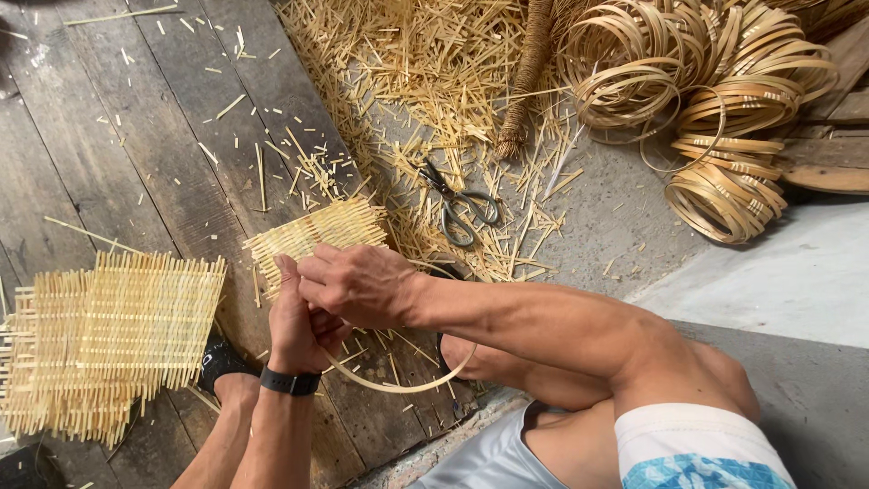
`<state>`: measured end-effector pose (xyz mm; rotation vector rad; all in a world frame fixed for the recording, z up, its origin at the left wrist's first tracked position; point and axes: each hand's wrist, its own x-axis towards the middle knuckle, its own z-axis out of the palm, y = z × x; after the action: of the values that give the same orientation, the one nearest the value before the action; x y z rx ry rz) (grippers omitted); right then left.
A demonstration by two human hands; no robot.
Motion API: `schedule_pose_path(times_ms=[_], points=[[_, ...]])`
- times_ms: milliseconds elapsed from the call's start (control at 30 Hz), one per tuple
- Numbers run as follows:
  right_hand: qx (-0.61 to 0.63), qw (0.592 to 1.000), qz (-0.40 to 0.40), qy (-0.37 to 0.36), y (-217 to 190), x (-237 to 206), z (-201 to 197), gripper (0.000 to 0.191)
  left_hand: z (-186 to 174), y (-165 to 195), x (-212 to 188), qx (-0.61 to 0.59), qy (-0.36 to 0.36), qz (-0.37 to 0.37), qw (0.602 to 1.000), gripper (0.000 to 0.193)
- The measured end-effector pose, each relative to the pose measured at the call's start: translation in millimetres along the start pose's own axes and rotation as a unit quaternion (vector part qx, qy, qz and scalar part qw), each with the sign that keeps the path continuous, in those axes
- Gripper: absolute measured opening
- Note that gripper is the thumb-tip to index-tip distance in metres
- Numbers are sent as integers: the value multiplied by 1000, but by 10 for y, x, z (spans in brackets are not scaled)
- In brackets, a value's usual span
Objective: The person sits on the floor weaving bamboo trays. They trim the woven bamboo mat with scissors, press a woven mat over a round wooden mold, fit a bent bamboo rim ring around the mat edge, and set finished round trays aside with completed ones.
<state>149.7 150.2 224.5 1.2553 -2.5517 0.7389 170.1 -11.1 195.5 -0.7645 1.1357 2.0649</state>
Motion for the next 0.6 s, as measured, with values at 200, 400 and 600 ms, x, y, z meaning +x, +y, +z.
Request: schedule_pose_path(times_ms=[200,400,600], points=[[16,999,43,6,40,39,118,13,-90,-60,92,-43,12,29,999,70],[276,882,377,65,742,117,-121,40,-319,159,216,-144,-102,252,951,50],[756,535,358,119,921,-159,78,42,-626,468,357,-293,-105,249,917,22]])
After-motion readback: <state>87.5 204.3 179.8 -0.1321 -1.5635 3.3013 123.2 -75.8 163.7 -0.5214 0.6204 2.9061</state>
